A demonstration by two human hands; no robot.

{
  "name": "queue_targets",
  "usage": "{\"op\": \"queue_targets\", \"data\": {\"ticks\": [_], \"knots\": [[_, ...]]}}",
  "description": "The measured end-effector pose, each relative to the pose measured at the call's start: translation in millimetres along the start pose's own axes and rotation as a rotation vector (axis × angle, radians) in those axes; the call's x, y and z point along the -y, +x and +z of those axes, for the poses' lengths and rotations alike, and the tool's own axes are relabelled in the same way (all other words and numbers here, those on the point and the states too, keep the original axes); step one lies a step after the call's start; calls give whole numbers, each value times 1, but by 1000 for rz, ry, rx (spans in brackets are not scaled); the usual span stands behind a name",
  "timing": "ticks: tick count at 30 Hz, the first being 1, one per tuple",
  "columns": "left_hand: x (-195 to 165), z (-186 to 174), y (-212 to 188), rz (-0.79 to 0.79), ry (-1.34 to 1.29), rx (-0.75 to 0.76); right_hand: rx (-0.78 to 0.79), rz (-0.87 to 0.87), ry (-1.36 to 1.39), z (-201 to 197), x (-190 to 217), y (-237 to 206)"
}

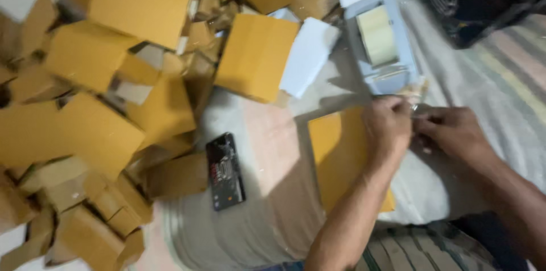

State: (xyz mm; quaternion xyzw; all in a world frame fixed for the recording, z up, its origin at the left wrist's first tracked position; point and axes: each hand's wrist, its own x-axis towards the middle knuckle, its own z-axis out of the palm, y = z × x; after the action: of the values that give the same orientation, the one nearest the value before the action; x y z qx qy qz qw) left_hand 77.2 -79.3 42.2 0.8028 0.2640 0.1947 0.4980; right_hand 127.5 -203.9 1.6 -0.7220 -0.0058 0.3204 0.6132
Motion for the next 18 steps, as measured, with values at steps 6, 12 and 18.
{"op": "queue_targets", "data": {"ticks": [6,12,18], "knots": [[-8,-66,-65,228,-19,-89,238,-41,-170,-12,5,-23],[6,-116,-71,270,109,-357,419,-508,-883,42,82,-23],[21,-141,-48,185,391,-525,440,-764,-1085,102,131,-1]]}}
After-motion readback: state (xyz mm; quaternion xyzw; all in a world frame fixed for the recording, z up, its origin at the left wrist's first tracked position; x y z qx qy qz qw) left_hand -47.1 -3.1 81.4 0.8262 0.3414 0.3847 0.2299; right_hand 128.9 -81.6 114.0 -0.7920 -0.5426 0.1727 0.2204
